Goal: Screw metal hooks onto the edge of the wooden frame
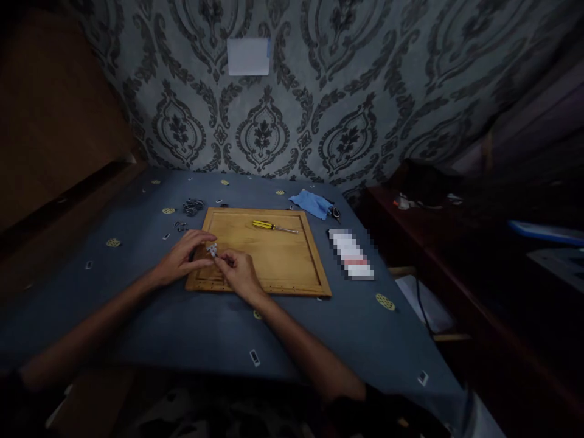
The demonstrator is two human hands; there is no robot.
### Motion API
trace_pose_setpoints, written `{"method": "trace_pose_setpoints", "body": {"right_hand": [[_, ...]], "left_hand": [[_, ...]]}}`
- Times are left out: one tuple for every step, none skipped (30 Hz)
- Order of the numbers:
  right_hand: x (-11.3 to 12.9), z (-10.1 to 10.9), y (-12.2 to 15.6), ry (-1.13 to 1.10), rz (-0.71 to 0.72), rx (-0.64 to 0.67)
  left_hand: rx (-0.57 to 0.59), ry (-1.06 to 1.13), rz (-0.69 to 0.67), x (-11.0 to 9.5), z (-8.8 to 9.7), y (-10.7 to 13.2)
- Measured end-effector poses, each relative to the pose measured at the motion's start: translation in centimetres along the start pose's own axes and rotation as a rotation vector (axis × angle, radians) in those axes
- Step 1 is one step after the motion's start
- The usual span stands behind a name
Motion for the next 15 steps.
{"method": "trace_pose_setpoints", "body": {"right_hand": [[0.0,-0.5,0.0,-0.024,-0.004,-0.002],[0.0,-0.9,0.0,-0.046,-0.011,0.001],[0.0,-1.3,0.0,-0.065,-0.019,0.007],[-0.1,-1.6,0.0,-0.082,-0.028,0.013],[-0.2,-1.9,0.0,-0.095,-0.036,0.018],[-0.3,-2.0,0.1,-0.105,-0.045,0.021],[-0.4,-2.1,0.2,-0.111,-0.053,0.02],[-0.4,-2.1,0.3,-0.115,-0.06,0.015],[-0.4,-2.1,0.4,-0.116,-0.065,0.009],[-0.4,-2.1,0.5,-0.116,-0.07,0.007],[-0.4,-2.0,0.7,-0.115,-0.073,0.005],[-0.3,-1.9,0.8,-0.115,-0.075,0.002],[-0.2,-1.9,0.8,-0.113,-0.077,0.009],[-0.1,-1.8,0.9,-0.114,-0.079,0.013],[0.0,-1.7,0.9,-0.112,-0.081,0.031]], "left_hand": [[0.003,-0.003,0.006,0.1,-0.1,0.5],[0.001,-0.008,0.014,0.4,-0.1,1.0],[-0.004,-0.016,0.025,0.7,-0.1,1.5],[-0.013,-0.024,0.035,1.0,-0.1,1.9],[-0.024,-0.031,0.044,1.4,-0.1,2.1],[-0.036,-0.037,0.049,1.7,-0.2,2.3],[-0.047,-0.041,0.05,1.8,-0.2,2.4],[-0.058,-0.045,0.046,1.9,-0.2,2.4],[-0.066,-0.047,0.037,1.9,-0.2,2.4],[-0.072,-0.049,0.026,1.8,-0.3,2.3],[-0.076,-0.052,0.014,1.6,-0.3,2.3],[-0.08,-0.055,-0.001,1.4,-0.3,2.2],[-0.082,-0.061,-0.016,1.2,-0.3,2.1],[-0.081,-0.069,-0.031,1.1,-0.3,2.1],[-0.077,-0.077,-0.047,1.0,-0.3,2.0]]}}
Point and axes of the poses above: each hand's wrist, its own y-axis away from the middle knuckle, its own z-axis out of the back of the hand, x = y × z, the point moved 6 cm from there along -y, towards the middle knuckle, and after that the axes turned 5 degrees about -x, right-handed, at the moved point
